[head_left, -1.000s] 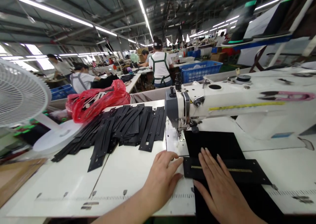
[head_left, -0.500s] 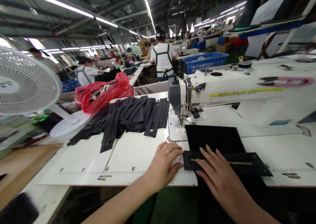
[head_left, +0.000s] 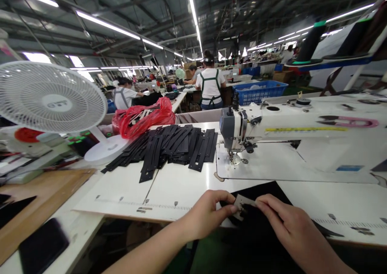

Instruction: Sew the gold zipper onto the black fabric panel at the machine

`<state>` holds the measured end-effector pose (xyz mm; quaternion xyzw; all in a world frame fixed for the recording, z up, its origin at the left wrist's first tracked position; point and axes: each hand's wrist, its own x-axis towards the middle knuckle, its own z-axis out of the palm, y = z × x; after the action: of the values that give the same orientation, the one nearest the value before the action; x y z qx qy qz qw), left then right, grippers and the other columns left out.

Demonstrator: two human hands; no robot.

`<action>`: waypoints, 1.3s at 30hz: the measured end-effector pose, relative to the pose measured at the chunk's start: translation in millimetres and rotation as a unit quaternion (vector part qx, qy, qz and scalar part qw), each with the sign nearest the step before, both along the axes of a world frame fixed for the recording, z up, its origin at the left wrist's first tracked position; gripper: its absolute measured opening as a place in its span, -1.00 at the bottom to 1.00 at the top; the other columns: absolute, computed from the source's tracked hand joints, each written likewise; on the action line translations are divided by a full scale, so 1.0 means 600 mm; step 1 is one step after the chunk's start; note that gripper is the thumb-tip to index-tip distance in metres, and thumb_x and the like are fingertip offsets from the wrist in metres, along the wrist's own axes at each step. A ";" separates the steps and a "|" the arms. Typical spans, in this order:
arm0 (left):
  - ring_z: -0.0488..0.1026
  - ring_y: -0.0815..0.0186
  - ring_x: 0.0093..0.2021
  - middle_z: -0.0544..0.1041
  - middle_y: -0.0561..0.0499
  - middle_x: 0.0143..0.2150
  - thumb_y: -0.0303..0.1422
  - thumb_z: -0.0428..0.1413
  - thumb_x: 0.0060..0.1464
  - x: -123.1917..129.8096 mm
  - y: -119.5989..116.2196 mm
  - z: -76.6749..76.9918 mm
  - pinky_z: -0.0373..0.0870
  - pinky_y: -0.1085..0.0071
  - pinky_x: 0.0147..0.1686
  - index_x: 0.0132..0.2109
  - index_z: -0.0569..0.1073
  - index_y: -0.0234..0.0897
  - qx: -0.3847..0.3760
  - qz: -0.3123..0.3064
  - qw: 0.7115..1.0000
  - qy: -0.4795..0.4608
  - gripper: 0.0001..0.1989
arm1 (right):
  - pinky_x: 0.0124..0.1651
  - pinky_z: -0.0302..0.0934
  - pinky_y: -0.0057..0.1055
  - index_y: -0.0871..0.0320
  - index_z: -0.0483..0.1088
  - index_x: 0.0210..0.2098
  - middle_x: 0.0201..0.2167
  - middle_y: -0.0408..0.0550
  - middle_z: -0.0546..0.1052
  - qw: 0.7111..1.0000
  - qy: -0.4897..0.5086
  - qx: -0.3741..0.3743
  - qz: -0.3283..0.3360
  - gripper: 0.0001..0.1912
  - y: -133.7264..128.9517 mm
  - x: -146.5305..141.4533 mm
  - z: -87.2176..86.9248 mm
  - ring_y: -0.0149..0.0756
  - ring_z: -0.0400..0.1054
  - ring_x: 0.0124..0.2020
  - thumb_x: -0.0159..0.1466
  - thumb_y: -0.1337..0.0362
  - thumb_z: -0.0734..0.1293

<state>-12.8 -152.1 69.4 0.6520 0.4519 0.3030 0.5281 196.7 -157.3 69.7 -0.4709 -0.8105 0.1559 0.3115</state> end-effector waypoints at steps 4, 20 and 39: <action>0.29 0.36 -0.39 0.39 0.04 -0.42 -0.13 0.12 0.03 -0.008 -0.014 0.008 0.22 0.47 -0.32 -0.30 0.46 -0.39 -0.048 -0.016 0.996 -0.076 -0.66 | -0.43 0.25 -0.52 0.05 0.35 -0.39 -0.52 -0.19 0.48 0.999 0.032 -0.014 0.013 -0.70 -0.010 -0.008 0.009 -0.37 0.41 -0.49 0.33 0.17 0.07; 0.28 0.40 -0.41 0.36 0.05 -0.44 -0.02 0.28 -0.22 -0.023 -0.040 0.012 0.19 0.43 -0.27 -0.35 0.42 -0.40 -0.158 -0.002 0.966 -0.204 -0.51 | -0.43 0.24 -0.51 0.06 0.33 -0.43 -0.55 -0.20 0.47 0.994 0.054 -0.089 0.021 -0.70 -0.030 -0.039 0.024 -0.34 0.39 -0.51 0.29 0.11 0.09; 0.27 0.40 -0.45 0.34 0.04 -0.47 0.05 0.19 -0.15 -0.032 -0.039 0.021 0.26 0.47 -0.40 -0.39 0.41 -0.40 -0.067 0.032 0.990 -0.120 -0.49 | -0.36 0.23 -0.55 0.06 0.34 -0.36 -0.47 -0.24 0.48 0.977 0.068 -0.195 0.057 -0.72 -0.030 -0.057 0.019 -0.38 0.38 -0.42 0.29 0.06 0.12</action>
<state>-31.9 -175.7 82.1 0.5591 0.4249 0.3650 0.6113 162.7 -175.1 81.3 -0.4641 -0.7668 0.3600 0.2589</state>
